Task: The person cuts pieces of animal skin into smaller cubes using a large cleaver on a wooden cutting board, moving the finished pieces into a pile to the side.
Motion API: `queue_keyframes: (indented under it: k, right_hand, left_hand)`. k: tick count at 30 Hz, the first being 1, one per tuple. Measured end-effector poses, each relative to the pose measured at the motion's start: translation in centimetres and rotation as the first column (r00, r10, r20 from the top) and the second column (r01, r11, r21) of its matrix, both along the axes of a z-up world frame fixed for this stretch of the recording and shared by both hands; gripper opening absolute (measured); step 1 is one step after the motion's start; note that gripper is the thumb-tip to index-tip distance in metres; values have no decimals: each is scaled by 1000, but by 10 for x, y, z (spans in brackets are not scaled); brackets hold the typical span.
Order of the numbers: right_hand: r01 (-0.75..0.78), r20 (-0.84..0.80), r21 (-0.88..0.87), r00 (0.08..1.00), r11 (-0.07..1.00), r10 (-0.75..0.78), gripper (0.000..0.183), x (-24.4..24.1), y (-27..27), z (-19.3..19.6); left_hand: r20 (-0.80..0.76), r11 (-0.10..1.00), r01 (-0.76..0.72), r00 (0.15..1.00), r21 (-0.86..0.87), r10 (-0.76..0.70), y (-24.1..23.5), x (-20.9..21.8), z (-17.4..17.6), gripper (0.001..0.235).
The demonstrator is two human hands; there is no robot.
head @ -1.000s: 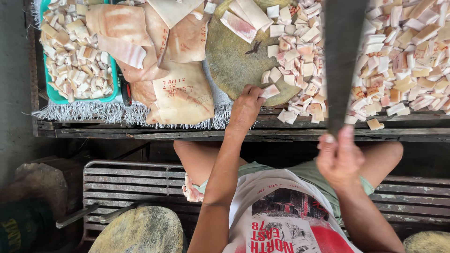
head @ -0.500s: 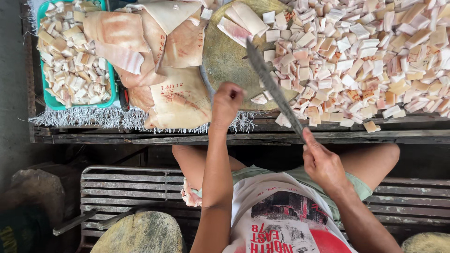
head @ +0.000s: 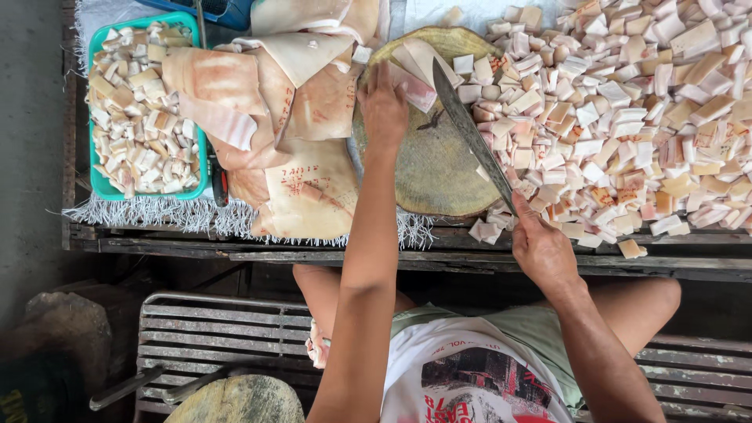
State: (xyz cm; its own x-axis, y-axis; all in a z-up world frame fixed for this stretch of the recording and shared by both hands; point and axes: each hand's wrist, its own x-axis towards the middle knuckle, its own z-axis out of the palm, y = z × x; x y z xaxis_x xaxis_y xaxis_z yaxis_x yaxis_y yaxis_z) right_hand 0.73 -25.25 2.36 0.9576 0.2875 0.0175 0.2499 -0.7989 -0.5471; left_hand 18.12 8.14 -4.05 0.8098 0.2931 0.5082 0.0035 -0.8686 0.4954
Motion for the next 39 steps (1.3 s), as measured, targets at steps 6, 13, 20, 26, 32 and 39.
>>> queue_keyframes:
  k: [6,13,20,26,32,39]
  right_hand:
    - [38,-72,145,997,989,-28,64,1,4,-4]
    - [119,-163,260,984,958,-78,62,-17,-9,0]
    - [158,-152,315,982,936,-114,62,-47,-19,13]
    - [56,98,292,991,955,-88,57,-71,-19,42]
    - [-87,425,371,901,924,-86,60,-79,-18,33]
    - [-149,192,8,971,989,145,66,-70,-2,16]
  left_hand:
    - [-279,996,-80,958,-39,66,3,28,-14,41]
    - [-276,729,109,880,-676,-387,-5,-47,18,9]
    - [-298,398,-121,858,-909,-419,-32,-173,27,26]
    - [-342,502,-137,875,-854,-343,-37,-212,11,31]
    - [-251,799,123,912,-589,-325,-52,-220,31,50]
    - [-313,917,166,905,-361,-287,-64,-217,41,46]
